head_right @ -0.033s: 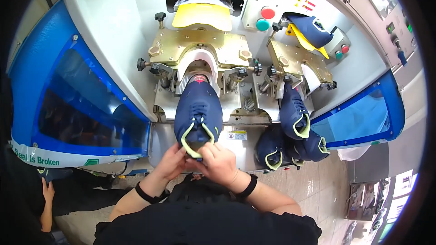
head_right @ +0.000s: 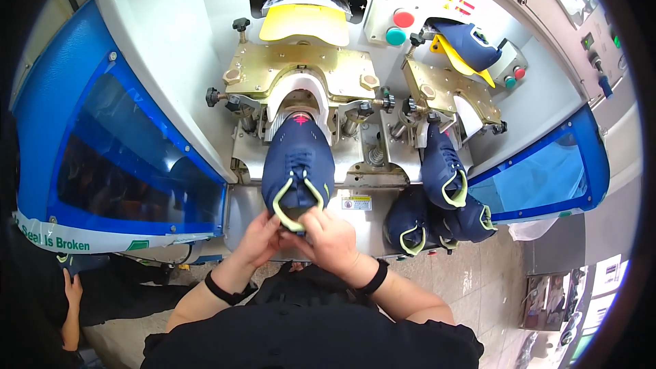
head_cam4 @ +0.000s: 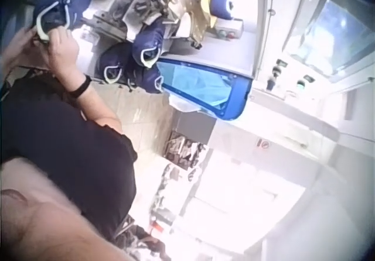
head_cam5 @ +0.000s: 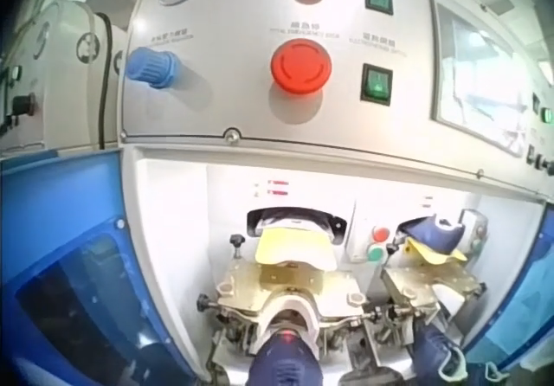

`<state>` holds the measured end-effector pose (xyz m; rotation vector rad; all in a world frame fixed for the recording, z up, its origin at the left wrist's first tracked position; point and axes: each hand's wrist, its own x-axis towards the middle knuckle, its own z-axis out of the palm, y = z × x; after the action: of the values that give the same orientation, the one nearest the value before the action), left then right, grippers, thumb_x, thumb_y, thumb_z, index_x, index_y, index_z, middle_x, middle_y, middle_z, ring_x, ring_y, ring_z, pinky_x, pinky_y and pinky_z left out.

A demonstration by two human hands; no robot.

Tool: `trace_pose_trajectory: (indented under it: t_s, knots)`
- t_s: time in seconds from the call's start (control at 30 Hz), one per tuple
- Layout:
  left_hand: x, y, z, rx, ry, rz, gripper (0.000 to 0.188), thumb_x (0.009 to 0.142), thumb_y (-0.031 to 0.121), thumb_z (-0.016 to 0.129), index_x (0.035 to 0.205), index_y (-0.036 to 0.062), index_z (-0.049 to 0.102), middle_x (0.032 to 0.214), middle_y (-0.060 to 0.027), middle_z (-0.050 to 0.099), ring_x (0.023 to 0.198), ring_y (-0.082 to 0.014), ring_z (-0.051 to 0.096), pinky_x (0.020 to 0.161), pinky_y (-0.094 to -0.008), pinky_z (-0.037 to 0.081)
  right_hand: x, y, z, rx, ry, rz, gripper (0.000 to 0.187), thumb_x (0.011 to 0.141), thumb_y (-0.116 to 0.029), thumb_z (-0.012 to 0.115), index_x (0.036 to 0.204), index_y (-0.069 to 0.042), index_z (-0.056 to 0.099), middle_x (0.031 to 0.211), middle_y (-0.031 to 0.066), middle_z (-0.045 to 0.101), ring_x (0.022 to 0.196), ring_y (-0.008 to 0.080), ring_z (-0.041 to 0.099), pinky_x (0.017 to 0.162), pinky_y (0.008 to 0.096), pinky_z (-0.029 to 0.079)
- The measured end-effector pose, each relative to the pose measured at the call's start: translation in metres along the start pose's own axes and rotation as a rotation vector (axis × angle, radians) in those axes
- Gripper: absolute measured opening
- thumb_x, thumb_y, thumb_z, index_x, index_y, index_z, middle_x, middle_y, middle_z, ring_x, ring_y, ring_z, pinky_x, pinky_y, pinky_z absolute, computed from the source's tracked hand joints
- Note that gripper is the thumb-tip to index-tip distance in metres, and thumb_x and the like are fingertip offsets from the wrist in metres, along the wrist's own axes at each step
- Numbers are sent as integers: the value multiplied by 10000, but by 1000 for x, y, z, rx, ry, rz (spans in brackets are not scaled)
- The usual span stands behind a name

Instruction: Operating a heel-lasting and shaping machine to form shoe uppers in a factory.

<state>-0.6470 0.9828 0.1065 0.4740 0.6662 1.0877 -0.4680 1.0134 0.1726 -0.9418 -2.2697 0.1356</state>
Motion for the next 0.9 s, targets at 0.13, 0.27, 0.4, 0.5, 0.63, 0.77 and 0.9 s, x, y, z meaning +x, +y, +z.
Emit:
trace_pose_trajectory:
  t_s: [0.13,0.27,0.4,0.5,0.63,0.77,0.9]
  knots:
    - [20,21,8,-8,10,71,459,999,324,543,1359,65,423,1221,-93,600,1053,-203,649,862,-356,582,25,3,1,-109,114,82,578,707,-418,820,1157,-123,608,1181,126,544,869,291,594,721,398,493]
    - [22,20,2,8,27,51,452,994,339,551,1329,55,447,1177,-87,617,1013,-199,662,834,-352,590,50,5,-1,-147,-88,70,743,740,-445,779,1358,-124,521,1441,200,399,1297,448,405,1040,502,369]
    - [23,23,-4,69,66,42,434,991,348,556,1296,52,469,1130,-75,624,965,-181,668,797,-338,594,42,11,13,3,-113,142,756,757,-421,767,1386,-110,485,1422,208,421,1319,473,390,1063,514,372]
    - [22,27,-6,106,77,45,430,993,348,553,1293,52,471,1112,-70,627,945,-172,668,779,-328,595,46,6,15,-5,-97,152,753,760,-415,765,1384,-103,483,1398,210,440,1301,470,413,1044,507,400]
    - [22,29,-4,86,74,36,433,998,352,544,1300,51,466,1098,-65,632,932,-161,667,764,-319,596,49,5,16,-2,-90,161,744,761,-409,765,1379,-103,487,1376,209,453,1282,467,431,1024,499,423]
    - [22,25,0,42,83,38,449,997,363,540,1310,51,458,1099,-64,631,929,-158,667,759,-315,598,49,7,18,-3,-72,153,715,761,-415,740,1375,-140,496,1356,213,463,1247,480,438,1006,515,425]
    - [23,21,-4,45,85,32,474,992,378,542,1319,48,447,1108,-70,625,930,-161,668,762,-315,601,50,5,15,2,-81,158,711,759,-418,741,1369,-143,500,1335,217,480,1236,481,445,1005,517,423]
